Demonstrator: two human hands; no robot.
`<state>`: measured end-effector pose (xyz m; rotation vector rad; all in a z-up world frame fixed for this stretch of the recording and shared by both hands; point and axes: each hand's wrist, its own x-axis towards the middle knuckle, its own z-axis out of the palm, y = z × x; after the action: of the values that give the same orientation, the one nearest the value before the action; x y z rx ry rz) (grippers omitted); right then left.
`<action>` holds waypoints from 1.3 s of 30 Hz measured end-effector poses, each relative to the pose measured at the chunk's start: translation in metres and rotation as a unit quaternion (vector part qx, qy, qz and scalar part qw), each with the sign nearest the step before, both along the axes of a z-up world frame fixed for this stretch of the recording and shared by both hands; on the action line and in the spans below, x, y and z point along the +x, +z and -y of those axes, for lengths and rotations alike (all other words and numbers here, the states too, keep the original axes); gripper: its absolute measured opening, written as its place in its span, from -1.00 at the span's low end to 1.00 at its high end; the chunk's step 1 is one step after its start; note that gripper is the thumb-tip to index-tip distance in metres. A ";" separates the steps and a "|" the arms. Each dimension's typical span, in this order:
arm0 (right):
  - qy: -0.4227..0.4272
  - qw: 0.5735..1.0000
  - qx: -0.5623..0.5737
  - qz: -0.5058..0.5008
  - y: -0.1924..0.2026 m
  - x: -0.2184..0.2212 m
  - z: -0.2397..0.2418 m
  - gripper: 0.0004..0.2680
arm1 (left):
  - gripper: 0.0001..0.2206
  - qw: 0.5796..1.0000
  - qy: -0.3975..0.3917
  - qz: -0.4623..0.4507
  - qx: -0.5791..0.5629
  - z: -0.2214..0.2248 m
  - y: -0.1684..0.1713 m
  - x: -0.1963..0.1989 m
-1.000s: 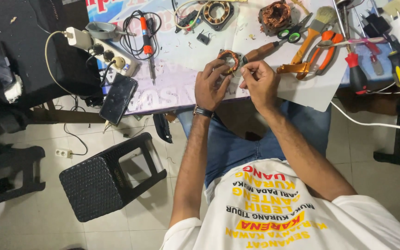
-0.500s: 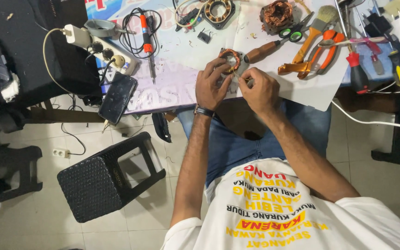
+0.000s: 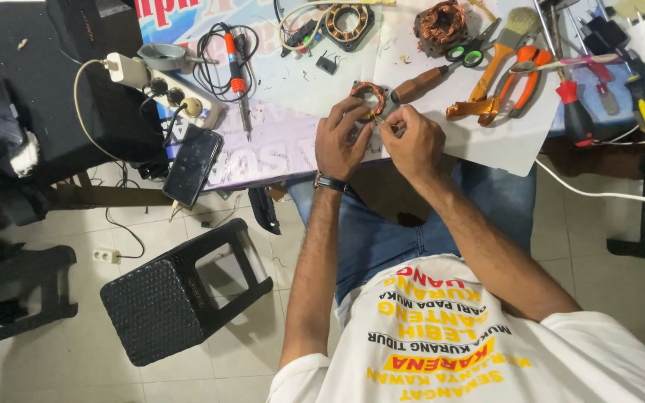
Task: Repairing a motor stator by manipulating and securing copper windings on a workbench using hands and a small tool.
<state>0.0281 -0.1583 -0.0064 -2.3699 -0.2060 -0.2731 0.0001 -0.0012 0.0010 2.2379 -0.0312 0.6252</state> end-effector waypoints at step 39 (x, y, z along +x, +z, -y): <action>0.009 0.985 0.041 -0.170 0.003 0.026 -0.016 -0.90 | -0.87 0.984 0.053 -0.072 0.157 0.010 0.010 0.009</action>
<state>0.0543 -0.1420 -0.0031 -2.2880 -0.0513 0.1306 0.0091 -0.0116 0.0114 2.5992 0.0669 0.5419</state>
